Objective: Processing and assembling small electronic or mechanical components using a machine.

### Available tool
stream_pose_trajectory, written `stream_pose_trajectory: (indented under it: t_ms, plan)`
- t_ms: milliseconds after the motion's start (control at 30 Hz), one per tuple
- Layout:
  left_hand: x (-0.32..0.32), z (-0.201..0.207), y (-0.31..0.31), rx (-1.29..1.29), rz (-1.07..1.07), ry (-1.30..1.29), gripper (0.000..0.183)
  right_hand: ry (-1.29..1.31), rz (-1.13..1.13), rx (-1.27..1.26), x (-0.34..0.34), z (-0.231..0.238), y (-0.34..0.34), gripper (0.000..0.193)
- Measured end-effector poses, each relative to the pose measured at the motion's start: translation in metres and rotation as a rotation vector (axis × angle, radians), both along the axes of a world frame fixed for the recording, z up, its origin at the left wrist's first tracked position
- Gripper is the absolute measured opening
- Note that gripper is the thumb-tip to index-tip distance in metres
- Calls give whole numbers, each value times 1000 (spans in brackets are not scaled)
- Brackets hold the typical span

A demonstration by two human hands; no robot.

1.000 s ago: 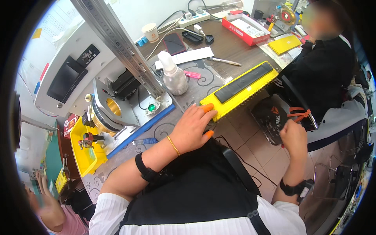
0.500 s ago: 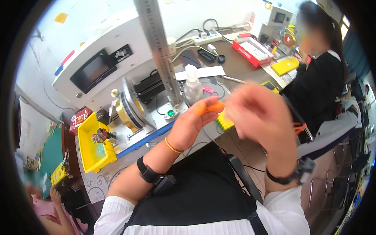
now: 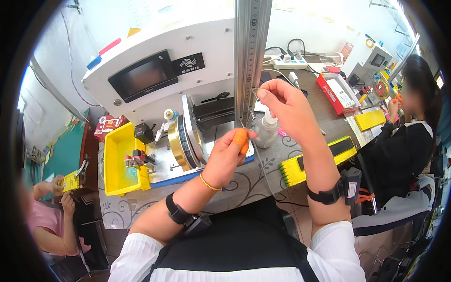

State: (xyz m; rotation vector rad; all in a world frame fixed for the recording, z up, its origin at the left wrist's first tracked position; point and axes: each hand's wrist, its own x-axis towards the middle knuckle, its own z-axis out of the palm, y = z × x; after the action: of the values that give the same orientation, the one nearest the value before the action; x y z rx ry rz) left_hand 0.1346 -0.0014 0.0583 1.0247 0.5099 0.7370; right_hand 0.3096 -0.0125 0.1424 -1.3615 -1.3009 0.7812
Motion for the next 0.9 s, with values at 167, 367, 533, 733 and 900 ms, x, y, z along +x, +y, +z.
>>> stream_pose_trajectory:
  t_ms: [167,367,533,733,900]
  plan:
    - [-10,-24,-6,24,-4,83,33,295,-102,-5,-4,-6,-10,19]
    - [-38,-37,-10,-306,-150,195,32,86,-165,-163,-12,-26,-16,17]
    - [-58,-50,-10,-328,-185,264,30,-217,-157,-224,-25,-30,-15,19]
    - [-75,-56,-9,-363,-222,384,32,327,142,-409,-35,-63,-37,25]
    - [-81,-52,-6,-292,-224,485,32,483,50,-306,-58,-95,-35,27]
